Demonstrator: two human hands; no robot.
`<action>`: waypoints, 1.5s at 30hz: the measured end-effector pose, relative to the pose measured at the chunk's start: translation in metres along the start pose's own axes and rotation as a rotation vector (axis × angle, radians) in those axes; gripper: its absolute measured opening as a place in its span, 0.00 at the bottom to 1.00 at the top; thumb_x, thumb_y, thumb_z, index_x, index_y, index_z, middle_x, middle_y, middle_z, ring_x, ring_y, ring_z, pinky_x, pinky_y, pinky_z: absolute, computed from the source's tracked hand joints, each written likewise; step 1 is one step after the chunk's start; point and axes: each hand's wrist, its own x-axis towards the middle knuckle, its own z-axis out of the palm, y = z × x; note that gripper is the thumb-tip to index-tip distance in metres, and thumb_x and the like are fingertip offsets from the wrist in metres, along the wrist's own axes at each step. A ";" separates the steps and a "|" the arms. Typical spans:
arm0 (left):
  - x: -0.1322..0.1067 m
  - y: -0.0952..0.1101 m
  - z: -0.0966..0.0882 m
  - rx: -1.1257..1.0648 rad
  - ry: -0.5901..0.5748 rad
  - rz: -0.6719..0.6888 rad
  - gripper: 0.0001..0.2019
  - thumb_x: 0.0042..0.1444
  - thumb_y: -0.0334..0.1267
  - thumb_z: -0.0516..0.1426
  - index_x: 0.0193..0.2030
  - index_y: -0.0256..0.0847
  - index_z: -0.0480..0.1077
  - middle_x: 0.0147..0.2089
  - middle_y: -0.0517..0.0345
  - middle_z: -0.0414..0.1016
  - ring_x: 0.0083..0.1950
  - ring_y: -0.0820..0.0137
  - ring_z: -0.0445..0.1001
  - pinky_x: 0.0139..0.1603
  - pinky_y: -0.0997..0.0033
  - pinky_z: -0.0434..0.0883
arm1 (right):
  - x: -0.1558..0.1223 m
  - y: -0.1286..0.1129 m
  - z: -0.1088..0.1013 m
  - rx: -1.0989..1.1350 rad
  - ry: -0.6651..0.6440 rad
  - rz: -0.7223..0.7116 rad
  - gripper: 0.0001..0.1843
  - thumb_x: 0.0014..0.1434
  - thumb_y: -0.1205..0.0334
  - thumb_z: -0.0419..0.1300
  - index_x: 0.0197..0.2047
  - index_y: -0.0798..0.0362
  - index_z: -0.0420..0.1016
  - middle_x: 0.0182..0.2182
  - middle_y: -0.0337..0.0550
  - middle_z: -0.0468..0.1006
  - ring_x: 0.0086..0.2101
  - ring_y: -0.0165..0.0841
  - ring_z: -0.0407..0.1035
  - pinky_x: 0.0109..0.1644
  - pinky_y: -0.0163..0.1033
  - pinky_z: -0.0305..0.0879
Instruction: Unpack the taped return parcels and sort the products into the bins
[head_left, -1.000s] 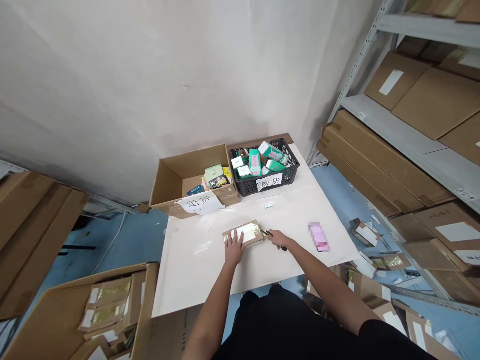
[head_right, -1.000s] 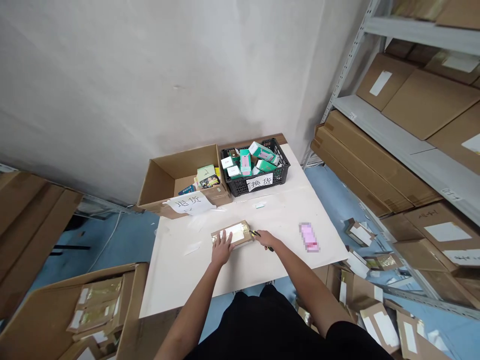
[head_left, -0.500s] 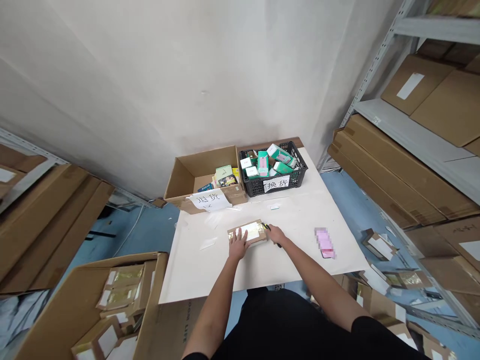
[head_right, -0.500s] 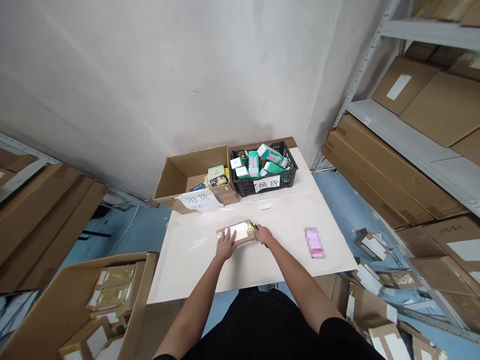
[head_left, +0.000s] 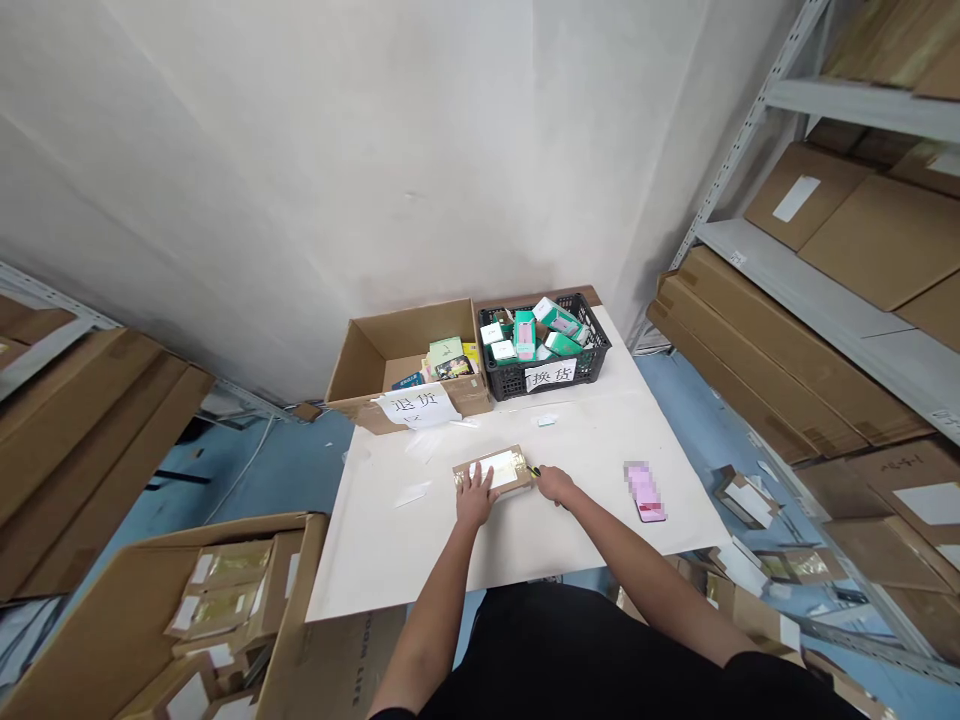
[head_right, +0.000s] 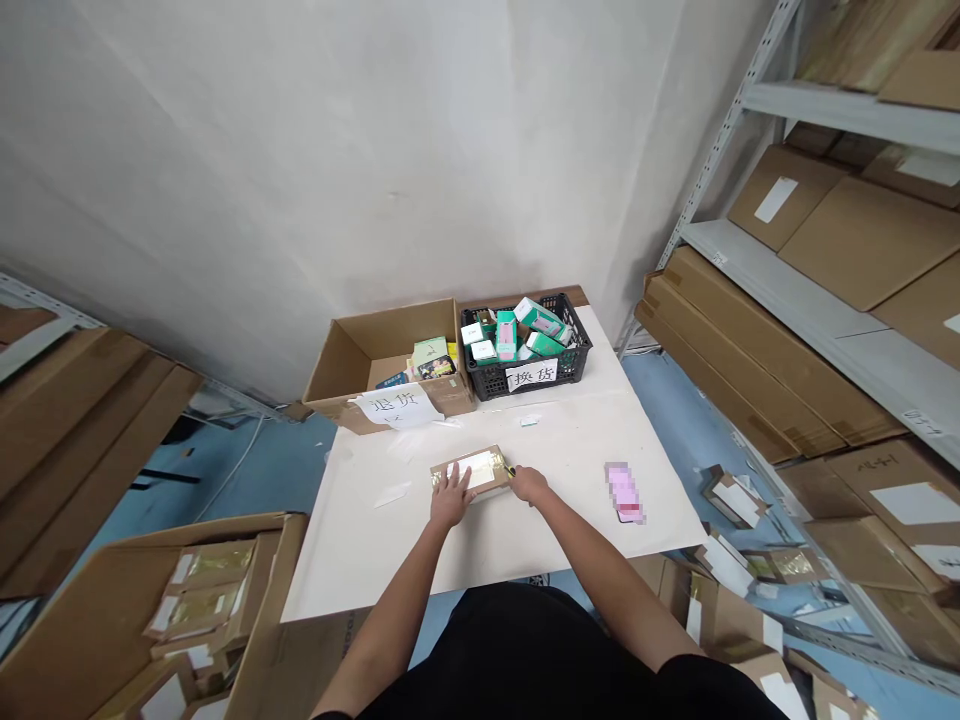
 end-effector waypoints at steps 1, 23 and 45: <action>-0.001 0.000 -0.001 -0.002 0.014 0.001 0.33 0.72 0.54 0.48 0.80 0.54 0.48 0.84 0.52 0.41 0.82 0.47 0.41 0.76 0.42 0.55 | -0.003 0.005 0.001 -0.004 -0.011 -0.004 0.11 0.67 0.53 0.61 0.44 0.53 0.74 0.42 0.51 0.83 0.19 0.34 0.74 0.30 0.40 0.67; -0.047 0.025 -0.022 -0.090 -0.004 0.117 0.23 0.68 0.38 0.49 0.69 0.50 0.67 0.64 0.48 0.73 0.62 0.58 0.73 0.58 0.60 0.73 | 0.043 -0.024 -0.010 0.245 0.360 0.192 0.31 0.66 0.39 0.60 0.61 0.52 0.62 0.51 0.56 0.81 0.51 0.45 0.78 0.45 0.39 0.70; -0.003 0.022 -0.024 0.033 -0.010 -0.004 0.31 0.65 0.47 0.55 0.74 0.45 0.62 0.71 0.37 0.66 0.72 0.45 0.62 0.67 0.43 0.64 | 0.059 -0.027 -0.001 0.104 0.382 0.115 0.25 0.69 0.39 0.58 0.57 0.49 0.63 0.47 0.50 0.83 0.48 0.42 0.79 0.42 0.37 0.67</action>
